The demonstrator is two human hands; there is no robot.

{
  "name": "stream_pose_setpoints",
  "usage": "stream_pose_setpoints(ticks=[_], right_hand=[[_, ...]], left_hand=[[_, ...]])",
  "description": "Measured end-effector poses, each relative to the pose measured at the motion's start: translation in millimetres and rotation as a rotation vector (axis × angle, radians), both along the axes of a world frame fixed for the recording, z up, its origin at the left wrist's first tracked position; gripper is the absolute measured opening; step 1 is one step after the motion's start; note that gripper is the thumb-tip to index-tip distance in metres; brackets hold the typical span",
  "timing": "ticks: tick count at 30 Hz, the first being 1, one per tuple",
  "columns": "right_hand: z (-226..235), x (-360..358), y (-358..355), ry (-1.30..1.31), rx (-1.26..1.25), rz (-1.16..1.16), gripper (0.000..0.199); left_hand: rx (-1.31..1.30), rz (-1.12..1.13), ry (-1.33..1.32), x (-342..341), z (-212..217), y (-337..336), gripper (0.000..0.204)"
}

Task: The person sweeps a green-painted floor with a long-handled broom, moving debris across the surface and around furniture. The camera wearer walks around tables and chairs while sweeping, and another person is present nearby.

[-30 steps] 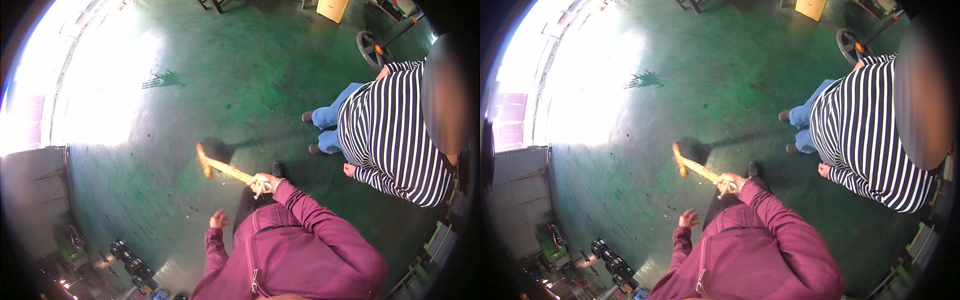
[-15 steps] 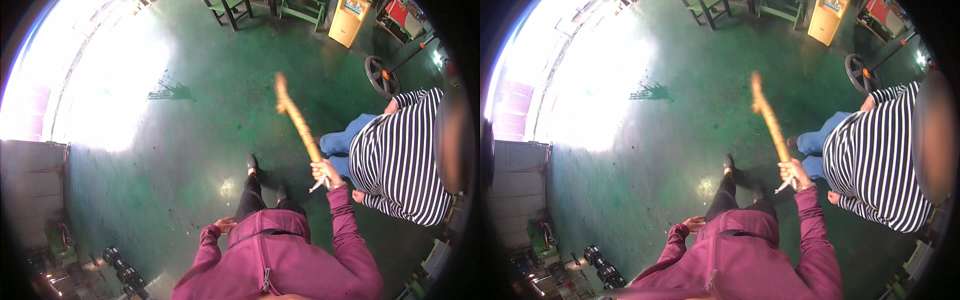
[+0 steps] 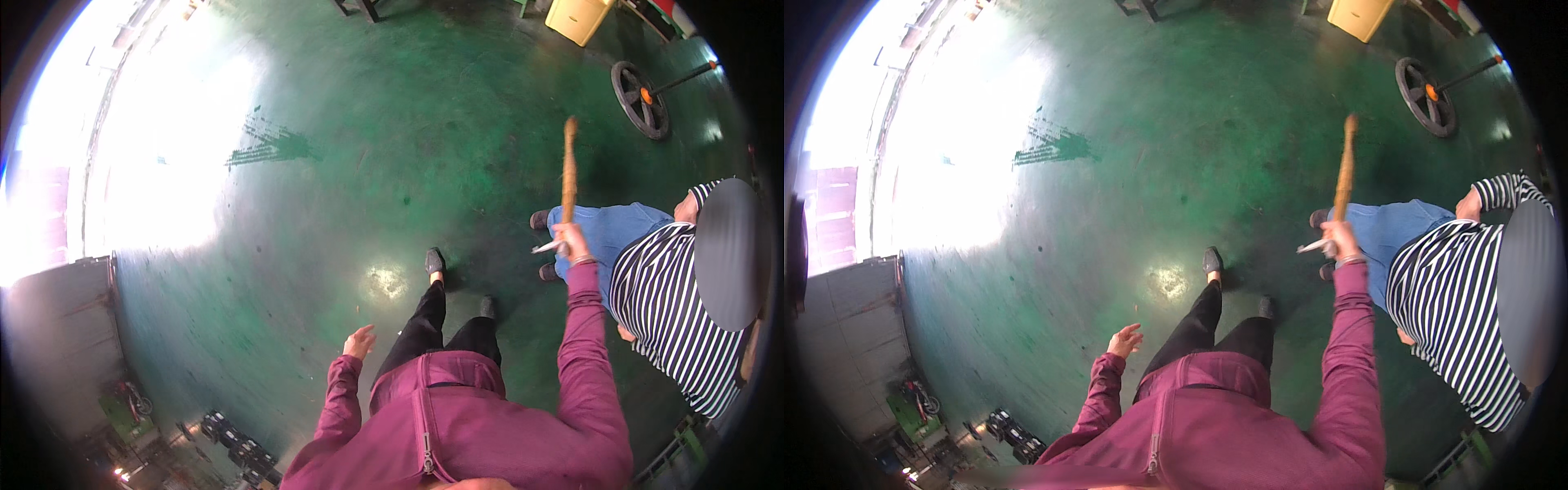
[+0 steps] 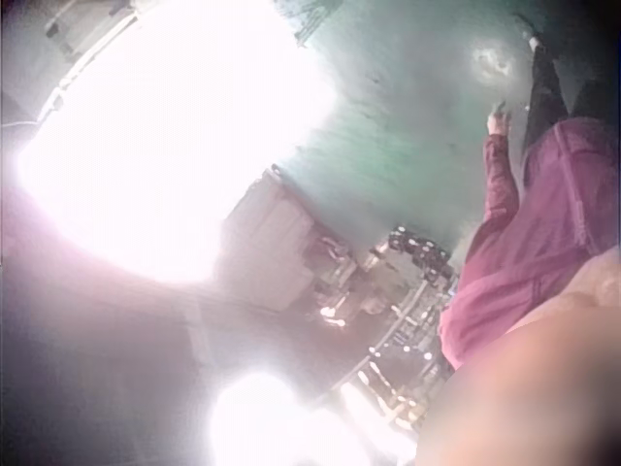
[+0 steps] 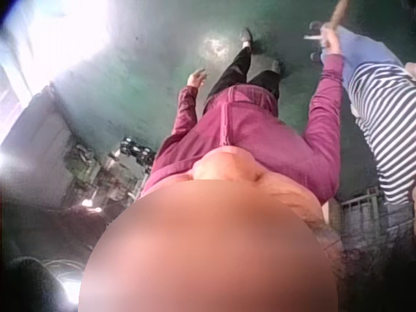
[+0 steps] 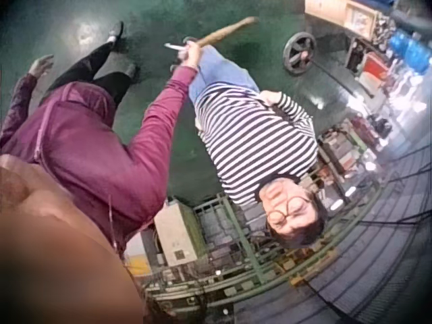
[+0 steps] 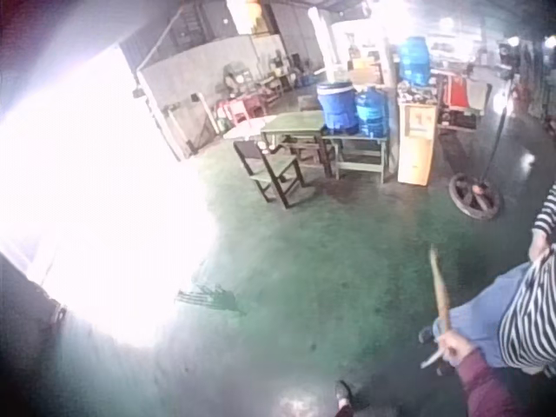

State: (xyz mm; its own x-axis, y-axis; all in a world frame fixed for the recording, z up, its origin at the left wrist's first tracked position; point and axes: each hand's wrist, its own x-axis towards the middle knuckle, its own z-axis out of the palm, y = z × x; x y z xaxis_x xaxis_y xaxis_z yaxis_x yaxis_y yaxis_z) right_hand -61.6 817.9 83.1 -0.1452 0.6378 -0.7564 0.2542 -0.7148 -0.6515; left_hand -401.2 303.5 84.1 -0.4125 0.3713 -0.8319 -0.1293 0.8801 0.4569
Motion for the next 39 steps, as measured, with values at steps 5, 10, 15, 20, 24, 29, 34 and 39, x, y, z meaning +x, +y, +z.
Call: stream_pose_setpoints(ticks=[5, 10, 15, 20, 24, 29, 34, 39], right_hand=[[-61, -90, -134, -0.104, -0.107, 0.294, 0.015], [-44, -149, -241, 0.14, -0.565, 0.651, 0.036], [8, -192, -223, 0.735, -1.364, 0.45, 0.026], [81, -202, -213, 0.606, -0.905, 0.402, 0.016], [125, -178, -173, 0.594, -0.655, 0.27, 0.017], [167, -116, -135, 0.587, -0.343, -0.005, 0.02], [166, -69, -90, 0.299, -0.039, -0.234, 0.016], [133, -18, 16, 0.224, 0.055, -0.28, 0.016]], left_hand=[[-0.183, 0.064, -0.008, -11, 5, -15, 0.038], [-0.332, 0.104, -0.212, -3, -10, -28, 0.039], [-0.18, 0.055, -0.245, -16, -12, -4, 0.042], [-0.05, 0.068, -0.164, -51, -7, 35, 0.044], [0.038, 0.148, -0.211, -76, -13, 46, 0.042], [-0.029, 0.308, -0.298, -91, -43, 17, 0.041], [-0.158, 0.126, -0.514, -105, -83, -35, 0.043], [-0.224, 0.537, -0.602, -130, -79, -45, 0.048]])
